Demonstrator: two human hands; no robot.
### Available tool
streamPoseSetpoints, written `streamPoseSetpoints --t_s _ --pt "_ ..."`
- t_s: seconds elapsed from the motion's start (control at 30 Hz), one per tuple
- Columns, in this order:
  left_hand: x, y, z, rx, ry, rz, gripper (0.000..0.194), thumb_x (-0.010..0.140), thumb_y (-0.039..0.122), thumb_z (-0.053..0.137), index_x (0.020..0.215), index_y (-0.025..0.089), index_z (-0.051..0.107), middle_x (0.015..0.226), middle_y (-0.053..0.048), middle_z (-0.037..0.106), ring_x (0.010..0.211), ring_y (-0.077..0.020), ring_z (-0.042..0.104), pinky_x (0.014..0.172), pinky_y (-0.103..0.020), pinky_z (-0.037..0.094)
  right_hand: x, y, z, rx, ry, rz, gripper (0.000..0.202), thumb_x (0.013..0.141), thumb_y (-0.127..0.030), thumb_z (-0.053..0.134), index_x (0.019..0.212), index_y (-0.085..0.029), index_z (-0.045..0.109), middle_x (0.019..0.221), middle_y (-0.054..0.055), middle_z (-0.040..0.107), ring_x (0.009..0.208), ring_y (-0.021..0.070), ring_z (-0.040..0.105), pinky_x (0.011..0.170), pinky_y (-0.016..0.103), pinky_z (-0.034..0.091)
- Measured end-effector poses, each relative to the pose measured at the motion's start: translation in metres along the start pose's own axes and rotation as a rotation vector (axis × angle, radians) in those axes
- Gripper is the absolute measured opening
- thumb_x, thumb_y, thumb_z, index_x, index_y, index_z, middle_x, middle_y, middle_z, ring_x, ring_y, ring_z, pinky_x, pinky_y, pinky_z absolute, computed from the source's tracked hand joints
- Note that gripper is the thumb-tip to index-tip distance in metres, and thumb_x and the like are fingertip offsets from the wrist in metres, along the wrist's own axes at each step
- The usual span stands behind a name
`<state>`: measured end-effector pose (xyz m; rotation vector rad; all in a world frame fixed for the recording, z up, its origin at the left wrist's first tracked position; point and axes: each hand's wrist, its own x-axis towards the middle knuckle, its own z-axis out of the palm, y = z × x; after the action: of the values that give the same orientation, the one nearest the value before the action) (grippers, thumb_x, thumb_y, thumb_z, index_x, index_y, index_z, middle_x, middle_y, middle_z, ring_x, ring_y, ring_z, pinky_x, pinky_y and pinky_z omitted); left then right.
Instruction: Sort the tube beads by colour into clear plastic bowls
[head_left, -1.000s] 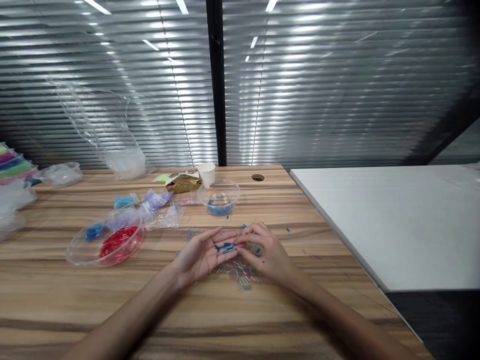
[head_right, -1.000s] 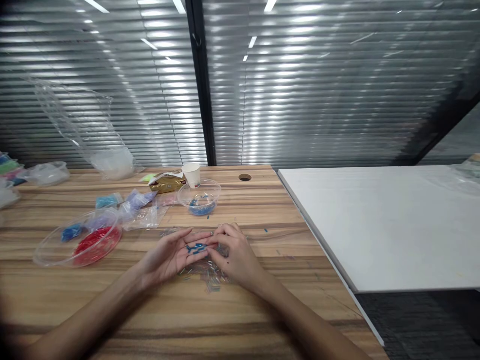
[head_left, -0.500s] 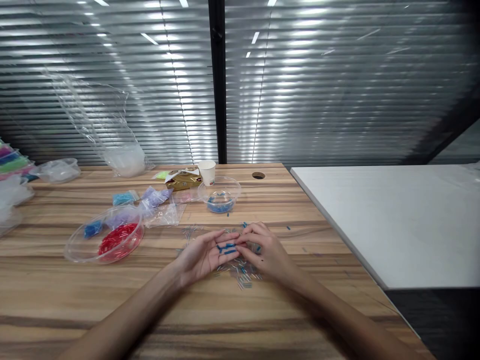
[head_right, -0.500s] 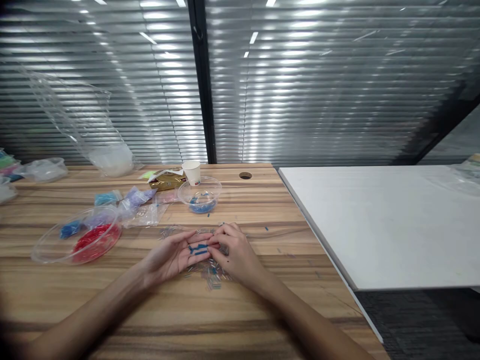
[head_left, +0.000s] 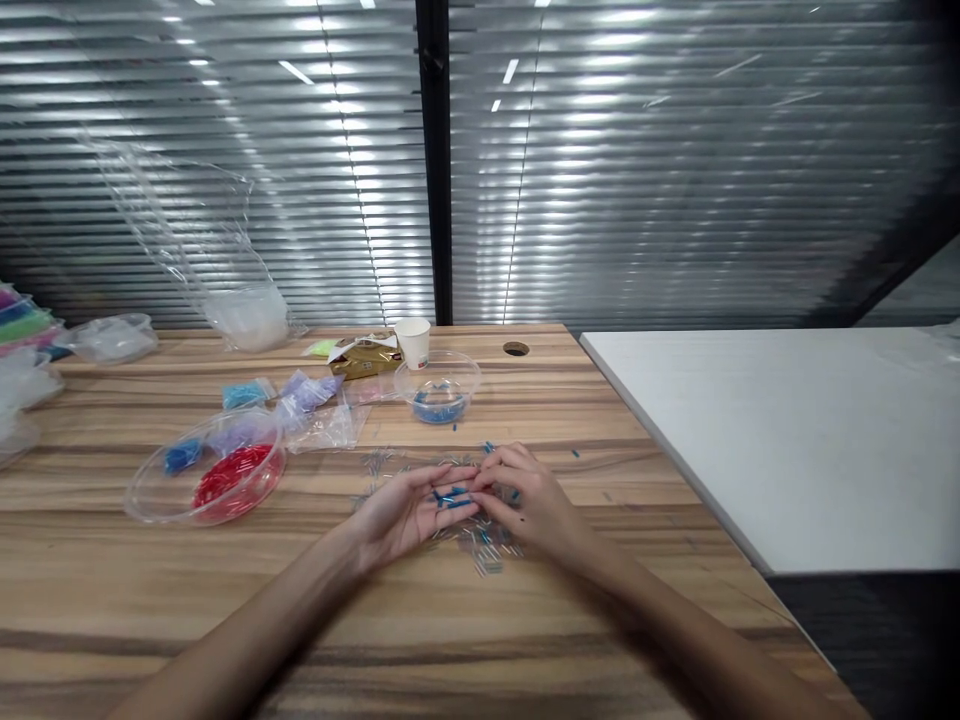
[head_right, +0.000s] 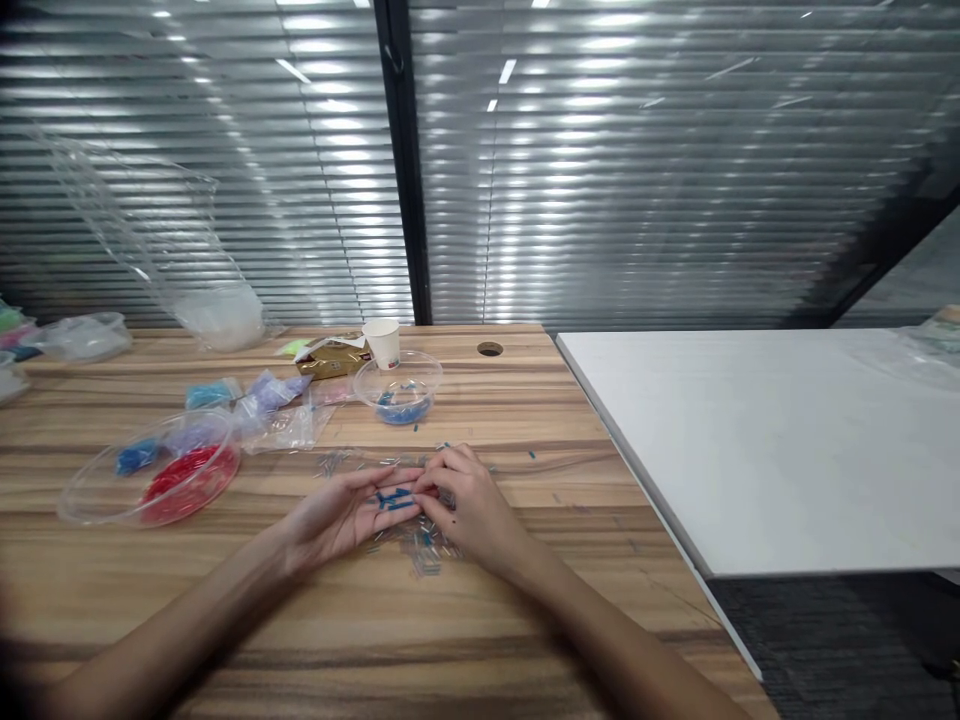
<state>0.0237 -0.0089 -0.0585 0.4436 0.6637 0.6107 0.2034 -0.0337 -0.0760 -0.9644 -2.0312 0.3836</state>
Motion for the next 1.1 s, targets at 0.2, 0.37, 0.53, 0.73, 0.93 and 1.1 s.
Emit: streamPoseSetpoints --t_s 0.2,0.37,0.53,0.73,0.93,1.1 --pt "-0.0001 0.0019 -0.0005 -0.004 0.066 -0.006 0.027 0.086 0.013 0.043 0.103 -0.005 0.056 0.105 -0.018 0.058 0.097 -0.0205 0.057 0.091 -0.03 0.047 0.0001 0.0011 -0.0001 -0.015 0.011 -0.005 0.008 0.079 -0.015 0.058 0.084 -0.017 0.064 0.087 0.003 0.057 0.086 0.0132 0.048 0.077 0.027 0.04" --pt "-0.0018 0.0029 0.0014 -0.003 0.092 0.0 0.027 0.086 0.013 0.042 0.1 -0.004 0.058 0.105 -0.018 0.058 0.097 -0.0211 0.058 0.089 -0.031 0.049 0.0004 -0.0008 -0.0006 -0.011 0.021 -0.012 0.008 0.079 -0.015 0.057 0.082 -0.016 0.064 0.087 0.004 0.057 0.086 0.0132 0.048 0.077 0.028 0.04" --pt "-0.0024 0.0032 0.0024 0.018 0.085 -0.006 0.028 0.086 0.016 0.044 0.103 -0.002 0.057 0.108 -0.018 0.057 0.095 -0.0212 0.058 0.087 -0.032 0.05 0.0002 -0.0033 -0.0007 0.008 0.003 -0.027 0.01 0.079 -0.014 0.057 0.084 -0.017 0.065 0.086 0.004 0.057 0.084 0.013 0.048 0.075 0.027 0.041" --pt "-0.0023 0.0031 0.0009 0.034 0.043 -0.02 0.03 0.086 0.019 0.046 0.105 -0.002 0.057 0.11 -0.017 0.056 0.096 -0.0214 0.058 0.089 -0.032 0.048 -0.0004 -0.002 -0.0001 0.015 0.004 -0.038 0.014 0.08 -0.015 0.056 0.088 -0.02 0.066 0.086 0.003 0.058 0.083 0.0124 0.048 0.074 0.026 0.042" --pt "-0.003 -0.0009 -0.0015 0.02 -0.052 -0.102 0.026 0.085 0.023 0.049 0.099 0.003 0.057 0.104 -0.014 0.058 0.091 -0.0202 0.058 0.09 -0.036 0.047 0.0001 -0.0038 -0.0002 -0.001 0.017 -0.05 0.011 0.079 -0.018 0.058 0.086 -0.02 0.066 0.084 0.004 0.057 0.081 0.0129 0.048 0.071 0.026 0.041" --pt "-0.0027 -0.0018 -0.0009 0.033 -0.043 -0.087 0.022 0.085 0.022 0.05 0.094 0.003 0.057 0.099 -0.014 0.059 0.088 -0.0198 0.06 0.086 -0.035 0.048 0.0008 -0.0079 -0.0014 0.022 -0.006 -0.068 0.011 0.08 -0.02 0.058 0.087 -0.02 0.066 0.083 0.004 0.057 0.08 0.0122 0.048 0.071 0.027 0.041"
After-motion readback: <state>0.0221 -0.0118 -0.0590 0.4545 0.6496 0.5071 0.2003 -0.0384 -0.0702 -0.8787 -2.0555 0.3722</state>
